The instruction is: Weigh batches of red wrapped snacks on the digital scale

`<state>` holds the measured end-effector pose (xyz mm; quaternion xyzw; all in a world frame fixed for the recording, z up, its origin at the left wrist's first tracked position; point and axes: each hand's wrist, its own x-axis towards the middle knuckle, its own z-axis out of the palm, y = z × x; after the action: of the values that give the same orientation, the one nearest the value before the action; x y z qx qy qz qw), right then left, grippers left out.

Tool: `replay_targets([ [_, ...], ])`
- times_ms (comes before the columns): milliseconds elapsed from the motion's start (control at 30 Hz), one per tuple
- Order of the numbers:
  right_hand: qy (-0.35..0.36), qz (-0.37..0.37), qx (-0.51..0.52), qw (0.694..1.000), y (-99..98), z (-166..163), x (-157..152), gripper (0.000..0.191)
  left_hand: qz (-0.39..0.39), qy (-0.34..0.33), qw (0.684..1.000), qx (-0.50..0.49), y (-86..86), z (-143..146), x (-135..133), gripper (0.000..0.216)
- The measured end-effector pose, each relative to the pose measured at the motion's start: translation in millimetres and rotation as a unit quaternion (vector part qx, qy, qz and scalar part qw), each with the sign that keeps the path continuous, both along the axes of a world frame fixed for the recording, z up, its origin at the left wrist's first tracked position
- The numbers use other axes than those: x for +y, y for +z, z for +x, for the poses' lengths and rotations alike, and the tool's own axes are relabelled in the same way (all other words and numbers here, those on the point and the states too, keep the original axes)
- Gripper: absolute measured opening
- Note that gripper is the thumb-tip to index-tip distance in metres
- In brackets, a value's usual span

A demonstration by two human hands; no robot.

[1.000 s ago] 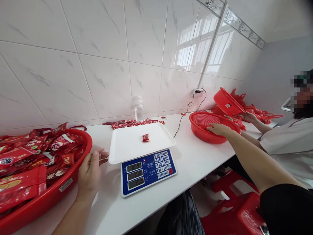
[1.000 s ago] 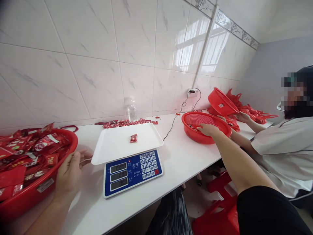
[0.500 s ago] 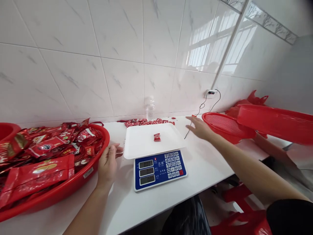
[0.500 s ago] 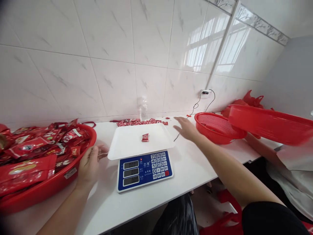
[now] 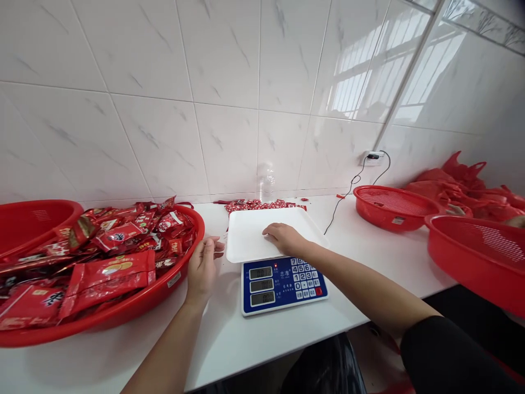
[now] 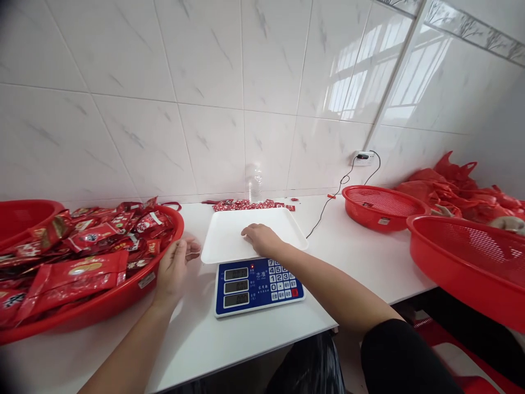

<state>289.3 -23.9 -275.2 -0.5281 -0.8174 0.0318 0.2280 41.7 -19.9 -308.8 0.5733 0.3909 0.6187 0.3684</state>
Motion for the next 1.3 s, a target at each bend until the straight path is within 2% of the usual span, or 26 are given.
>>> replay_targets([
  [267,-0.088,0.051,0.078,0.992,14.5,28,-15,0.02,-0.005,-0.006,1.0,-0.004,-0.4,2,-1,0.037],
  [533,-0.057,0.17,0.057,0.982,24.7,62,-64,0.027,-0.002,-0.009,1.0,-0.012,0.1,3,2,0.034],
  [600,-0.093,0.2,0.046,0.974,25.5,82,-74,0.028,-0.003,0.0,1.0,-0.009,0.5,3,2,0.034],
  [700,-0.201,0.23,0.029,0.952,29.2,122,-87,0.028,-0.003,0.009,1.0,-0.004,0.8,3,2,0.035],
  [800,-0.34,0.197,0.0,0.92,30.4,166,-98,0.031,0.001,0.014,1.0,-0.001,-1.0,2,3,0.035],
  [867,-0.41,0.13,-0.028,0.902,24.0,190,-105,0.035,0.002,0.027,1.0,0.003,-2.8,2,4,0.036],
  [900,-0.421,0.106,-0.033,0.9,17.7,200,-108,0.036,0.001,0.035,0.999,0.005,-3.2,1,3,0.036],
  [1000,-0.434,0.043,-0.023,0.899,-12.5,222,-113,0.05,-0.001,0.054,0.999,0.009,1.7,1,-3,0.039],
  [1033,-0.451,-0.026,-0.015,0.892,-24.7,228,-112,0.055,0.0,0.054,0.998,0.014,6.0,0,-8,0.039],
  [1067,-0.466,-0.064,-0.009,0.882,-36.7,233,-111,0.058,0.001,0.048,0.999,0.022,11.6,0,-13,0.038],
  [1133,-0.468,-0.067,-0.01,0.881,-57.4,241,-105,0.058,0.012,0.025,0.998,0.057,25.6,-1,-26,0.035],
  [1200,-0.453,-0.044,-0.003,0.89,-70.0,243,-99,0.059,0.025,0.002,0.994,0.109,40.6,-4,-39,0.032],
  [1300,-0.418,-0.009,0.002,0.909,-71.6,230,-93,0.06,0.046,0.0,0.978,0.206,59.8,-21,-47,0.032],
])
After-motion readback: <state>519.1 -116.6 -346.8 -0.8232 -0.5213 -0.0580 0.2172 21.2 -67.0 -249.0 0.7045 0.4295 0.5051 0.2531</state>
